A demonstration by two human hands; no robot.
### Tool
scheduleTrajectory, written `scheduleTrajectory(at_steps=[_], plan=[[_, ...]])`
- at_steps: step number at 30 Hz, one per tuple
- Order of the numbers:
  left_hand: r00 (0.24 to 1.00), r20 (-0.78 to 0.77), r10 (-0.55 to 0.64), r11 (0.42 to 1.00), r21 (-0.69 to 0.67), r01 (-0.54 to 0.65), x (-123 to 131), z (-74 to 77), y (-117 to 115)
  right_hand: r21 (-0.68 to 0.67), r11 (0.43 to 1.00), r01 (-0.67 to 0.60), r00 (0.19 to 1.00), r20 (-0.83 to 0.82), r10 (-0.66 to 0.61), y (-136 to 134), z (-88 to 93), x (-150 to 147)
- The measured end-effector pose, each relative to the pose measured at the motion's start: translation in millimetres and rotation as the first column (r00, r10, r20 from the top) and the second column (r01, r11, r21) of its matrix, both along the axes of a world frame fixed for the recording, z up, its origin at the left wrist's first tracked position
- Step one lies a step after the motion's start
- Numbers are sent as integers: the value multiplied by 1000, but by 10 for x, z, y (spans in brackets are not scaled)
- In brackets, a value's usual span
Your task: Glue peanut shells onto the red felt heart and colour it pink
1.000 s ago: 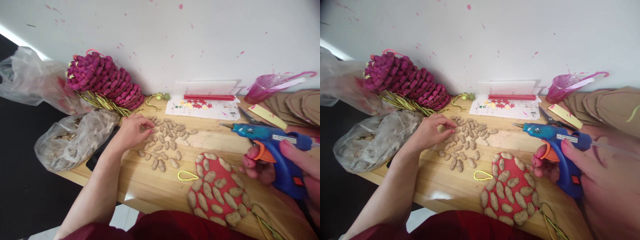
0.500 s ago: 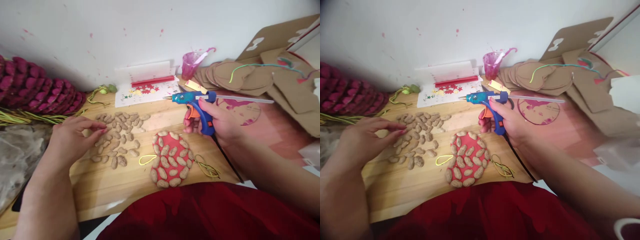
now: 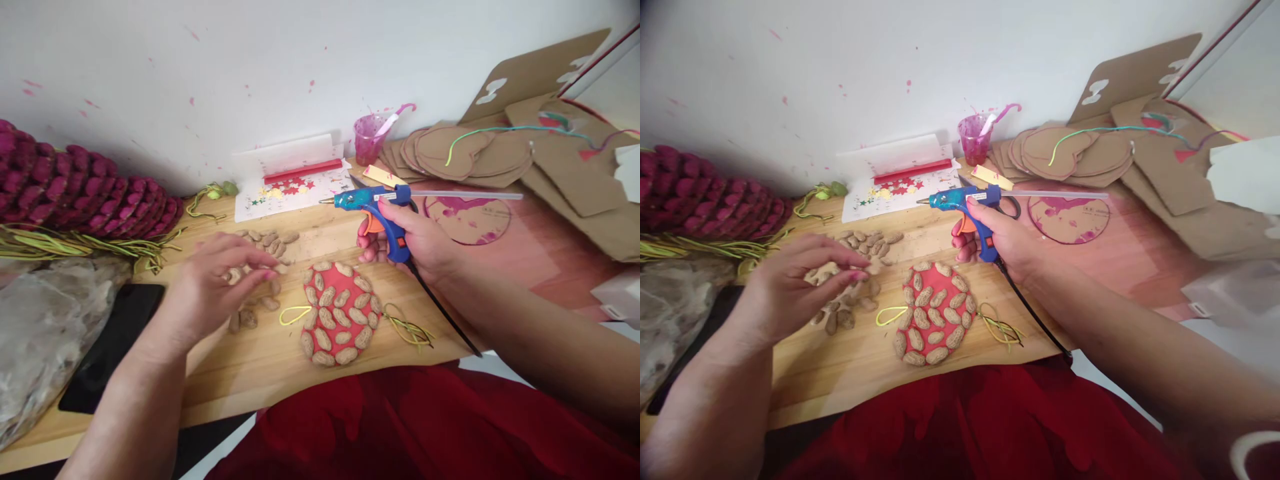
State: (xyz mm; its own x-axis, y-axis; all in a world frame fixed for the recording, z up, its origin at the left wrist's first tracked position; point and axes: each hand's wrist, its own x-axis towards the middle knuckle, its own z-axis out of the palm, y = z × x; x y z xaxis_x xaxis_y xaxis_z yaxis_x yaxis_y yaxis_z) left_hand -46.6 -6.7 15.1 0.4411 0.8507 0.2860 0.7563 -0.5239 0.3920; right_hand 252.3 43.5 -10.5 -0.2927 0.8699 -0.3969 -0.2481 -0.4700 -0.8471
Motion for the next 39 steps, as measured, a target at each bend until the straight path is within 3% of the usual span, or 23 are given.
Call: scheduleTrajectory(at_steps=[4,9,18,29,34,39], plan=[[968,-77,-238,971,-50,234,512,56,22,-22,1000,17,1000,7,-17,10,5,4],[932,-191,-308,951,-83,297,758,-56,130,-16,1000,18,1000,-11,-18,12,0,1],[928,-222,-300,953,-100,285,754,-207,193,-11,1000,-2,1000,1,2,14,-8,-6],[937,-178,-299,954,-79,289,732,-200,165,-7,1000,-9,1000,-9,9,0,-6,-1],[973,-65,-222,975,-27,221,597,-131,202,-8,1000,-1,1000,-4,1,-3,3,-2],[979,-80,-188,981,36,191,539,-138,216,1,1000,-5,1000,-2,5,-10,14,-9]])
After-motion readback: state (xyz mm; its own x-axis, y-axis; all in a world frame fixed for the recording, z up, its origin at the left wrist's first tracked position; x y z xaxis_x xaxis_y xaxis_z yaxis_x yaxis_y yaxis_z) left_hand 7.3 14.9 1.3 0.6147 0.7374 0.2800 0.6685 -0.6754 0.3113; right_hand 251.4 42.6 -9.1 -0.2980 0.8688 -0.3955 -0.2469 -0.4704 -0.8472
